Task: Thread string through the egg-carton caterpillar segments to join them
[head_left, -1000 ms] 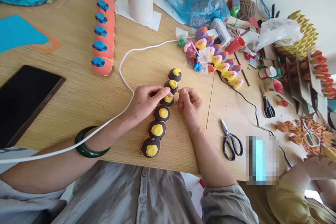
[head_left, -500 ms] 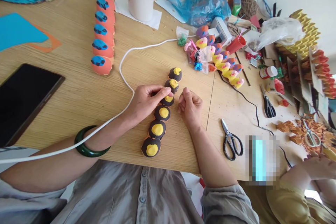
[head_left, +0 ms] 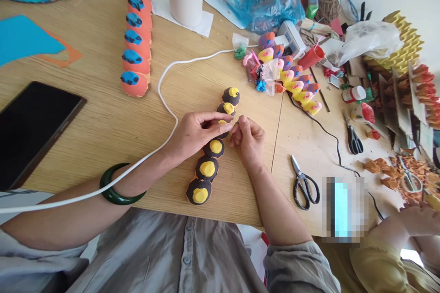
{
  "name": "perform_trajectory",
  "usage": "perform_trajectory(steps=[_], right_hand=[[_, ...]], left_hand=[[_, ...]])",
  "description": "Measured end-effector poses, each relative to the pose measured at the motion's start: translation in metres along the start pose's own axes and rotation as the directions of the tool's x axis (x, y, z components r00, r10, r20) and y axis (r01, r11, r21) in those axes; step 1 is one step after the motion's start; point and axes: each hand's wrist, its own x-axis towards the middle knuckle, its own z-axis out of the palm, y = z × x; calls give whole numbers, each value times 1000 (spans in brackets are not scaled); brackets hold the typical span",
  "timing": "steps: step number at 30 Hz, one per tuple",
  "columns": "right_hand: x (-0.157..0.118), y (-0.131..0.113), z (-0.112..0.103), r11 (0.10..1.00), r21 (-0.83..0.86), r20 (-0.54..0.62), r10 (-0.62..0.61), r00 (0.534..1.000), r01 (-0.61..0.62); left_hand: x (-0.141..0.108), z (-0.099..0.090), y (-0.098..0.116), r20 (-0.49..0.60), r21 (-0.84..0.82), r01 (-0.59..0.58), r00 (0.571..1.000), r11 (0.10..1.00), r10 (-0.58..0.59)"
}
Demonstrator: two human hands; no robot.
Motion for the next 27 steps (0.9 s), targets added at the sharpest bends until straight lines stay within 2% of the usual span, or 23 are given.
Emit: perform_trajectory(steps=[6,12,23,27], right_hand=[[-6,-6,4,998,-57,66,-23,998,27],[-7,-7,4,999,-39,109,2,994,3],[-3,-5,2,999,-15,16,-35,999,36],[0,-5,1,997,36,-5,-63,998,63]], left_hand=[[-1,1,-3,34,-18,-43,998,999,44],[-2,1,-1,-20,-5,-101,995,995,100],[-1,0,-4,-21,41,-89,996,995,90],[-1,0,-4,-60,39,-87,994,995,89]])
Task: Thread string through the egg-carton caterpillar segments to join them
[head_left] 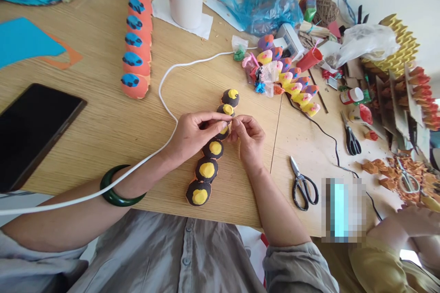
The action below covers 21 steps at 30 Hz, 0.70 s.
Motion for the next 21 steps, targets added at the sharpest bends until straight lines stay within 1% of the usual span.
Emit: perform_trajectory(steps=[4,8,11,17,21], right_hand=[[2,-1,-1,998,47,1,34,999,-34],[2,-1,-1,998,52,-15,23,1000,-23],[3,0,-1,997,64,-2,35,999,-35],[3,1,-2,997,76,-10,29,1000,-29],[2,2,-1,997,51,1,51,999,-51]], left_hand=[[1,0,2,-34,-5,5,999,1000,-5],[2,0,2,-46,-7,-4,999,1000,3],[2,0,2,-52,-1,-5,999,1000,5],[2,0,1,-32,-16,-1,999,1000,0],[2,0,0,-15,-17,4,1000,1000,-5]])
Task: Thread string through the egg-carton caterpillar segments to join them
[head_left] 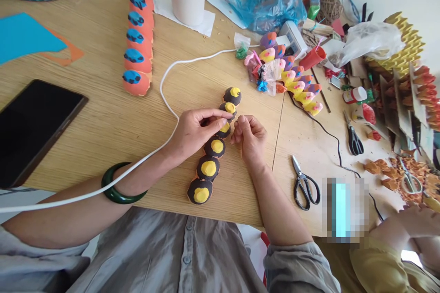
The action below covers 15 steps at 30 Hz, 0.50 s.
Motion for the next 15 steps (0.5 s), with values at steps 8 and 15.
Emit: perform_trajectory(steps=[8,15], right_hand=[[-6,-4,5,998,-57,39,30,999,-28],[-5,-3,2,998,-51,61,30,998,-26]], left_hand=[[0,2,-3,36,-21,-50,998,999,51],[-1,1,1,-39,1,-80,996,997,80]])
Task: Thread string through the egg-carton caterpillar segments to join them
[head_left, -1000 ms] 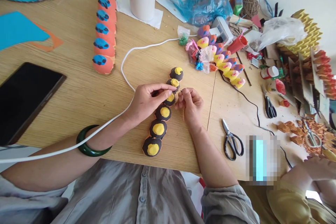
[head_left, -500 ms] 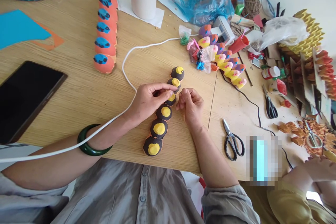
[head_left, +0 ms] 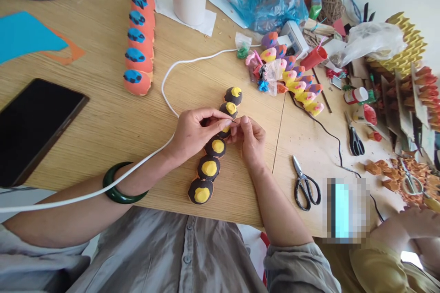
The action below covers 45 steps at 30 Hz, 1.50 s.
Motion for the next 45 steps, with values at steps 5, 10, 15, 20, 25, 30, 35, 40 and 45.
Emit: perform_trajectory(steps=[5,10,15,20,25,30,35,40,45], right_hand=[[0,0,1,999,-31,-28,-23,999,22],[1,-1,2,999,-22,-39,-35,999,34],[-1,-3,2,999,-42,4,20,1000,-20],[0,-1,1,999,-31,14,14,1000,-14],[-1,-2,1,1000,-28,14,1,1000,-1],[-1,-4,2,999,-35,1,2,1000,-2],[1,-3,1,999,-40,-47,-25,999,23],[1,-2,0,999,-22,-68,-25,997,23],[0,-1,1,997,-71,-77,-42,996,36]], left_hand=[[0,-1,-3,49,-18,23,999,1000,-22],[1,-2,-3,78,-17,53,996,998,-51],[1,-1,-2,75,-5,60,995,998,-60],[0,-1,-1,54,0,35,998,999,-35],[0,-2,3,48,15,30,998,999,-30],[1,-2,2,70,-15,61,996,998,-60],[1,-2,-3,93,-13,76,993,997,-75],[1,-2,-2,83,5,91,992,996,-92],[1,-1,2,40,-25,100,994,995,-99]])
